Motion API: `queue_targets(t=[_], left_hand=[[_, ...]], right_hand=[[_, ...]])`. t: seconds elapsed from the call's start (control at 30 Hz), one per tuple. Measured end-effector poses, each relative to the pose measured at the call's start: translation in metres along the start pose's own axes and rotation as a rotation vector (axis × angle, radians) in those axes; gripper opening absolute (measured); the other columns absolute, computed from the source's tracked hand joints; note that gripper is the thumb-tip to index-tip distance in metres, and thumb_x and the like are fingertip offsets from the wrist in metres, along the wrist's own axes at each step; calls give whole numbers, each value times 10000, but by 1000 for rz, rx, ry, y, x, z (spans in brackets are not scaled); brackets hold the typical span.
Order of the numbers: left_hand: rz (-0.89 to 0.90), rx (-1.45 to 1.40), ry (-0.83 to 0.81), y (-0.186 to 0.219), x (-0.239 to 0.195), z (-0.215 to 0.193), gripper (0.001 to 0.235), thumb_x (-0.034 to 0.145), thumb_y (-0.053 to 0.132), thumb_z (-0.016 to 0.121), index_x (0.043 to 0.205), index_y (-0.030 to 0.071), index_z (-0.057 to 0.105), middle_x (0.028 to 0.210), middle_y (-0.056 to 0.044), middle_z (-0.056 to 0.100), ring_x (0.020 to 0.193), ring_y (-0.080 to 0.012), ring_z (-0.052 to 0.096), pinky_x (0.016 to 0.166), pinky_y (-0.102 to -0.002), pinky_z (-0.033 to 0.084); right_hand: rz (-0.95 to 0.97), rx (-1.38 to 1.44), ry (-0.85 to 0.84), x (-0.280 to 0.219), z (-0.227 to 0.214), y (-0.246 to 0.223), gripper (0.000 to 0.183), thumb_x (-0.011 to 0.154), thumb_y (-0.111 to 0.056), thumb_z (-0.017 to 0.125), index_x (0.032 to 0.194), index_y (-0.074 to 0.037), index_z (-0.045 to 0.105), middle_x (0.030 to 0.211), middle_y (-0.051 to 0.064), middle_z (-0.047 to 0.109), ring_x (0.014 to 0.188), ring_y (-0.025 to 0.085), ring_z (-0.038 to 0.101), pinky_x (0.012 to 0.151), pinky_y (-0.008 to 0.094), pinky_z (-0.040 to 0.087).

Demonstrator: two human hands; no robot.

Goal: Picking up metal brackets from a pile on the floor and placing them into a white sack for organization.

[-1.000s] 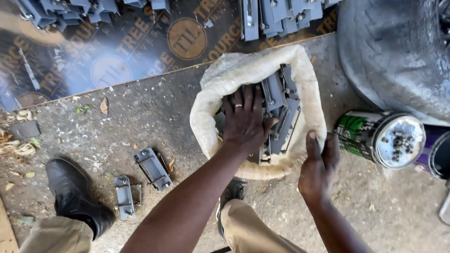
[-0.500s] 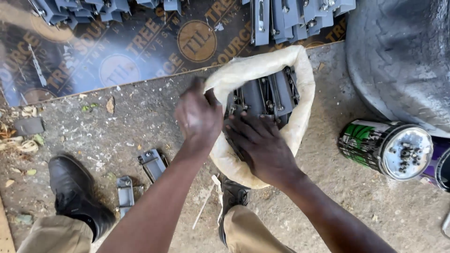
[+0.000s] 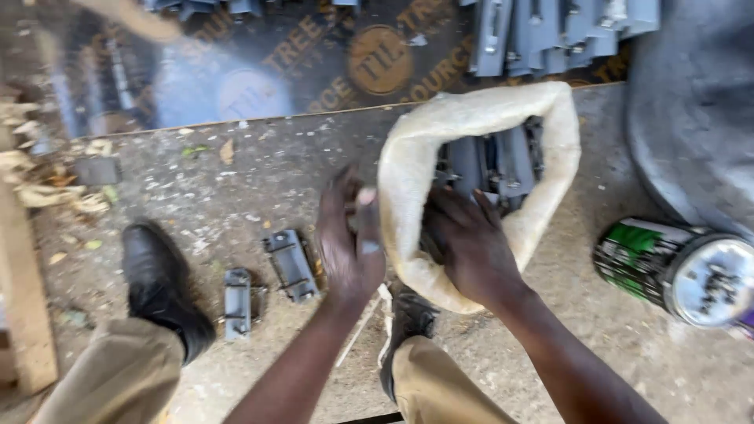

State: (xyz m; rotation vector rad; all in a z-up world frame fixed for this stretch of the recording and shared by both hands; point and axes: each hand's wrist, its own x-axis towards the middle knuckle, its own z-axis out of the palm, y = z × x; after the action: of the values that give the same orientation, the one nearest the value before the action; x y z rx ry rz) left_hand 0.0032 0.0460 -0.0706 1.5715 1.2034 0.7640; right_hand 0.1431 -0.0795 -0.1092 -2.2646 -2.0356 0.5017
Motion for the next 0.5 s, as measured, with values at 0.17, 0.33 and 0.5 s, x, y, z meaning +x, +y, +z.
queue_targets(t=[0.17, 0.33, 0.5], left_hand=[[-749, 700, 122, -176, -71, -26, 986, 928, 519, 606, 1628, 50, 92, 1649, -341, 83, 1502, -498, 186, 1188, -568, 188], [-867, 815, -7, -224, -53, -67, 1165, 793, 553, 795, 1564, 11, 110, 1605, -309, 210, 1324, -476, 434, 1069, -548, 381], [-745, 889, -54, -246, -47, -77, 1217, 768, 709, 744, 1543, -53, 198, 1458, -208, 483, 1152, -362, 581, 999, -411, 489]], right_hand=[[23, 468, 641, -12, -37, -66, 203, 1024, -32, 588, 1195, -75, 690, 1285, 112, 706, 1246, 284, 668, 1009, 410, 502], [-246, 748, 602, -5, -35, -110, 78, 912, -15, 612, 950, -44, 674, 962, 122, 715, 890, 239, 683, 799, 346, 583], [-109, 1013, 152, 7, 5, -137, 93, 955, -129, 640, 981, -55, 690, 912, 101, 743, 820, 221, 741, 740, 369, 592]])
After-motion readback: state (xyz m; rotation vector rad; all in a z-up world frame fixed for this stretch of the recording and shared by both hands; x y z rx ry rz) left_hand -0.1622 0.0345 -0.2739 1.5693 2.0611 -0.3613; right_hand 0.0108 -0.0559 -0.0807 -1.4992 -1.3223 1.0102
